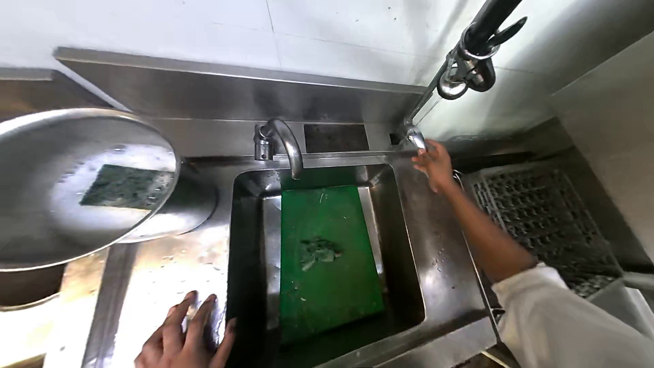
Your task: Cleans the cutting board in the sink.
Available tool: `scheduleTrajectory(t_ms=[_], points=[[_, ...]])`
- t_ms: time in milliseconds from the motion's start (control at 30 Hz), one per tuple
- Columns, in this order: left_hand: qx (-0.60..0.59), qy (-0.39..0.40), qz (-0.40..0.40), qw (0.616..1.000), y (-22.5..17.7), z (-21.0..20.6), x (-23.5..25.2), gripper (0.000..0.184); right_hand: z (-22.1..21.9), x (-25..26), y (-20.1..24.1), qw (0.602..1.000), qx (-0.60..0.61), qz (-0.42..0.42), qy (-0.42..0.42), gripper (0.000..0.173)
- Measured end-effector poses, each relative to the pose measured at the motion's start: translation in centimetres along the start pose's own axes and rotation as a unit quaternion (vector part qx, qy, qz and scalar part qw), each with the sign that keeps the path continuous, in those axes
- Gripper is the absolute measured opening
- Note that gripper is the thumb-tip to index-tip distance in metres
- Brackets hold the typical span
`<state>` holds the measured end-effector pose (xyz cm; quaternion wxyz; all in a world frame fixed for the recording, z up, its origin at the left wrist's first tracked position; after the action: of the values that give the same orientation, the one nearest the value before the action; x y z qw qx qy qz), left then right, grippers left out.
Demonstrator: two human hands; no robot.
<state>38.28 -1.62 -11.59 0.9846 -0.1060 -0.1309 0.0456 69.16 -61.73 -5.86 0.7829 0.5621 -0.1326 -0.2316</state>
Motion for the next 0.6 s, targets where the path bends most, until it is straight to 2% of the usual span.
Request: scheduleTrajectory(t_ms=[67,167,267,300,333,367,400,433,467,500,533,600], points=[[-0.002,-0.001,0.001,1.000,0.0,0.1,0.1,0.071,-0.7,1.7,-0.2,0.998,0.037,0.026,0.034,0.043],[-0.013,-0.019,0.007,1.000,-0.8,0.3,0.4,0.073,0.2,2.5,-0.3,0.996,0.061,0.023,0.061,0.034],[-0.012,-0.009,0.026,1.000,-0.5,0.5,-0.1,0.072,-0.5,0.3,-1.4,0.998,0.053,-0.017,-0.042,0.037],[-0.005,-0.002,0.028,1.000,-0.2,0.2,-0.3,0.071,-1.8,-2.0,-1.9,0.996,0.036,-0.032,-0.076,0.041],[0.002,0.006,0.028,1.000,0.0,0.0,-0.5,0.071,-3.6,-5.5,-2.3,0.998,-0.002,-0.021,-0.055,0.045],[0.004,0.011,0.029,1.000,0.0,-0.2,-0.5,0.070,-6.2,-9.9,-2.9,0.998,-0.056,0.022,0.026,0.042],[0.003,0.014,0.029,0.999,0.1,-0.3,-0.4,0.070,-9.5,-14.7,-3.9,0.980,-0.119,0.082,0.139,0.035],[0.003,0.017,0.028,0.999,0.2,-0.4,-0.4,0.070,-13.1,-19.9,-5.6,0.939,-0.190,0.131,0.256,0.035],[0.002,0.019,0.029,0.999,0.3,-0.5,-0.3,0.070,-16.6,-24.7,-8.0,0.877,-0.259,0.184,0.360,0.044],[0.002,0.022,0.030,0.999,0.3,-0.6,-0.4,0.069,-19.4,-28.7,-10.4,0.822,-0.307,0.252,0.409,0.049],[0.002,0.024,0.032,0.999,0.2,-0.5,-0.8,0.068,-21.0,-32.1,-12.4,0.793,-0.327,0.312,0.408,0.047],[0.007,0.027,0.034,0.999,0.1,-0.4,-0.8,0.068,-21.1,-37.2,-13.7,0.792,-0.300,0.358,0.394,0.036]])
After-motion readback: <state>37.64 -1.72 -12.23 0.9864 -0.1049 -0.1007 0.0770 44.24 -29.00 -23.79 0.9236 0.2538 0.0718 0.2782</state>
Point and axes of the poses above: each hand's wrist, its own x-axis towards the middle knuckle, its own z-axis out of the back of the hand, y = z × x, the point moved 6 cm from there along x, towards the middle knuckle, and after that the axes turned 10 degrees about -y, right-handed, at the moved point
